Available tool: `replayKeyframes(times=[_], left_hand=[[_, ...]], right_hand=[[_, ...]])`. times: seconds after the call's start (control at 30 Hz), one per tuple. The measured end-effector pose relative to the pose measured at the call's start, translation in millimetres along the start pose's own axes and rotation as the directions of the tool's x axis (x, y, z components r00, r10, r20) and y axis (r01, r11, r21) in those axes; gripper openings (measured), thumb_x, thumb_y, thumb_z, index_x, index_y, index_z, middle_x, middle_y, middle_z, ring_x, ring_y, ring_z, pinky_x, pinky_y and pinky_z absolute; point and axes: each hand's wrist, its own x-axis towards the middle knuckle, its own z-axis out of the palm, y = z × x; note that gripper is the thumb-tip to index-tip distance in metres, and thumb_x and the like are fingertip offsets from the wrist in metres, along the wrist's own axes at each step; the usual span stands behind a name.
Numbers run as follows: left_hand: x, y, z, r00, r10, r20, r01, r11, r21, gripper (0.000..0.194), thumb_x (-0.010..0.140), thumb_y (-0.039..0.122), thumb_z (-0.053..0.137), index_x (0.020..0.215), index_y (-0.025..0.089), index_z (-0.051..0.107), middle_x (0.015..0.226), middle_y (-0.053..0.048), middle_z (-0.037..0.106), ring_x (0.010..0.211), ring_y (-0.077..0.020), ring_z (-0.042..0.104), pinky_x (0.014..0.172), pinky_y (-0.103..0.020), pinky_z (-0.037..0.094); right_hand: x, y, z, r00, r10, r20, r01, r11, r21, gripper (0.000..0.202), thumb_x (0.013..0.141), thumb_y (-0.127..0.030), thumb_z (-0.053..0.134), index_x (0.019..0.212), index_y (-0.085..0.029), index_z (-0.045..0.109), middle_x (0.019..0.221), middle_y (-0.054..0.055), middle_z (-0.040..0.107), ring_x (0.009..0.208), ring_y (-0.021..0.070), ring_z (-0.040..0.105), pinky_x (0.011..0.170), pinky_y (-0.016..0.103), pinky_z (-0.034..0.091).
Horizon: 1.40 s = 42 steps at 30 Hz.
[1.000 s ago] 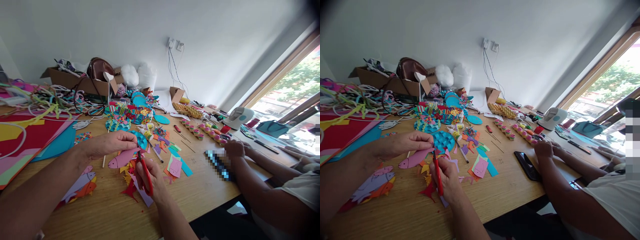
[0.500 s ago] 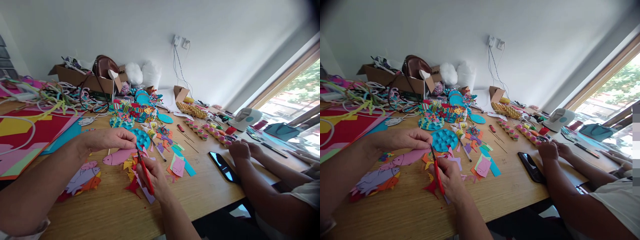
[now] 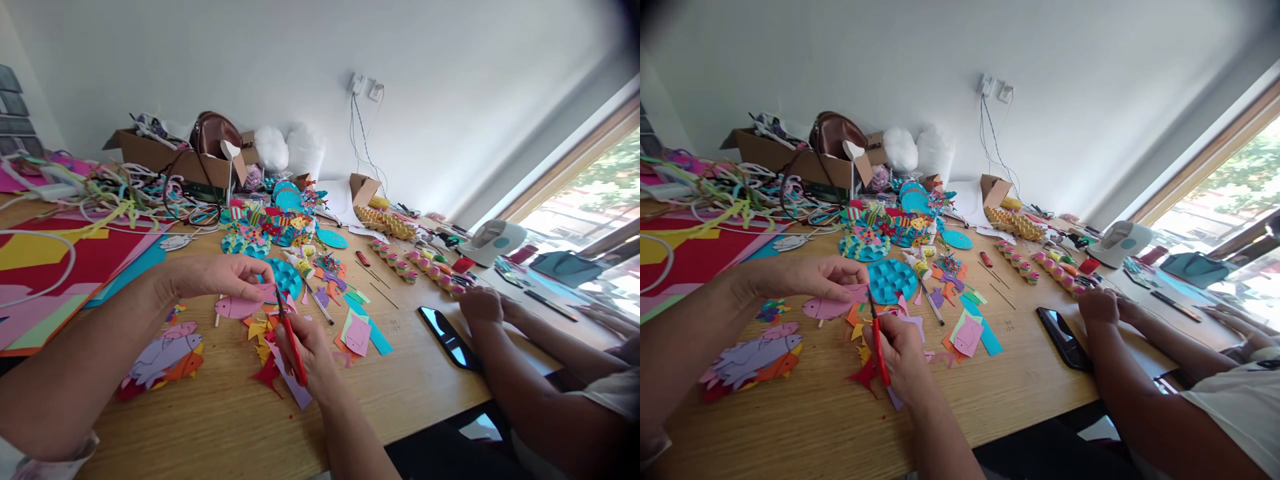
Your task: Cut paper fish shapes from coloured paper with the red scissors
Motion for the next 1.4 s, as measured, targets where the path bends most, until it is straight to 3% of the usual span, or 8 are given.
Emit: replayKeyframes(times=[0.1,0.2,0.3,0.4,0.5,0.67,0.83,1.4], left_hand=[[3,-5,1.3,1.000,-0.010,0.027,0.014,0.990,-0.140,0.021,0.073,0.032,0.070,0.090,0.022,0.061,0.063,0.005,0.060,0.056,-0.0109,0.053,0.053,-0.020,0.039],[11,-11,6.5,0.998,0.004,-0.066,-0.025,0.947,-0.320,0.024,0.074,0.031,0.072,0.094,0.021,0.062,0.067,0.003,0.066,0.060,-0.0106,0.058,0.060,-0.020,0.045],[23,-17,19.2,0.978,-0.002,-0.211,-0.124,0.802,-0.585,0.035,0.063,0.031,0.081,0.092,0.022,0.064,0.072,0.002,0.068,0.063,-0.0105,0.061,0.067,-0.023,0.050],[34,-18,39.5,0.974,-0.016,-0.225,-0.150,0.700,-0.698,0.030,0.056,0.028,0.085,0.079,0.017,0.068,0.073,-0.001,0.070,0.071,-0.0141,0.064,0.074,-0.027,0.052],[44,-15,62.3,0.962,-0.011,-0.274,-0.195,0.675,-0.711,0.026,0.056,0.030,0.084,0.072,0.015,0.070,0.072,-0.002,0.070,0.069,-0.0138,0.063,0.068,-0.025,0.051],[53,-7,85.9,0.823,0.009,-0.567,-0.417,0.687,-0.595,0.022,0.058,0.031,0.080,0.056,0.015,0.065,0.057,0.003,0.062,0.057,-0.0102,0.055,0.059,-0.022,0.045],[53,1,86.7,0.705,-0.007,-0.709,-0.500,0.704,-0.504,0.020,0.057,0.029,0.078,0.057,0.017,0.062,0.055,0.006,0.058,0.055,-0.0089,0.049,0.053,-0.020,0.040],[49,5,89.1,0.723,-0.051,-0.689,-0.456,0.713,-0.532,0.016,0.058,0.028,0.071,0.054,0.018,0.060,0.055,0.005,0.058,0.058,-0.0113,0.052,0.057,-0.022,0.042]], right_hand=[[2,2,2,0.995,0.061,-0.081,-0.045,0.982,0.183,0.042,0.081,-0.055,0.052,0.059,-0.021,0.042,0.041,-0.007,0.037,0.036,0.0072,0.032,0.037,0.020,0.024],[2,-2,2,0.976,0.089,-0.196,-0.027,0.954,0.299,0.044,0.081,-0.059,0.052,0.061,-0.020,0.045,0.038,-0.008,0.040,0.032,0.0058,0.030,0.033,0.018,0.023],[1,-6,1,0.948,0.092,-0.303,0.015,0.943,0.333,0.045,0.084,-0.057,0.051,0.059,-0.020,0.044,0.038,-0.007,0.043,0.033,0.0058,0.032,0.035,0.018,0.024],[2,-6,1,0.929,0.071,-0.364,0.074,0.926,0.371,0.047,0.086,-0.056,0.048,0.058,-0.019,0.046,0.040,-0.006,0.043,0.035,0.0064,0.034,0.036,0.019,0.025],[3,-3,3,0.920,0.073,-0.384,0.105,0.900,0.423,0.046,0.086,-0.056,0.049,0.059,-0.019,0.047,0.041,-0.006,0.043,0.035,0.0066,0.034,0.036,0.019,0.026],[5,1,6,0.932,0.074,-0.354,0.086,0.905,0.417,0.047,0.082,-0.058,0.052,0.058,-0.019,0.048,0.039,-0.006,0.043,0.032,0.0062,0.035,0.032,0.018,0.025],[7,6,11,0.952,0.082,-0.296,0.051,0.909,0.414,0.052,0.076,-0.066,0.053,0.056,-0.019,0.046,0.037,-0.007,0.043,0.030,0.0054,0.035,0.031,0.017,0.025],[3,2,10,0.961,0.075,-0.267,0.030,0.928,0.370,0.048,0.079,-0.064,0.051,0.064,-0.018,0.049,0.042,-0.007,0.044,0.034,0.0057,0.038,0.034,0.017,0.028]])
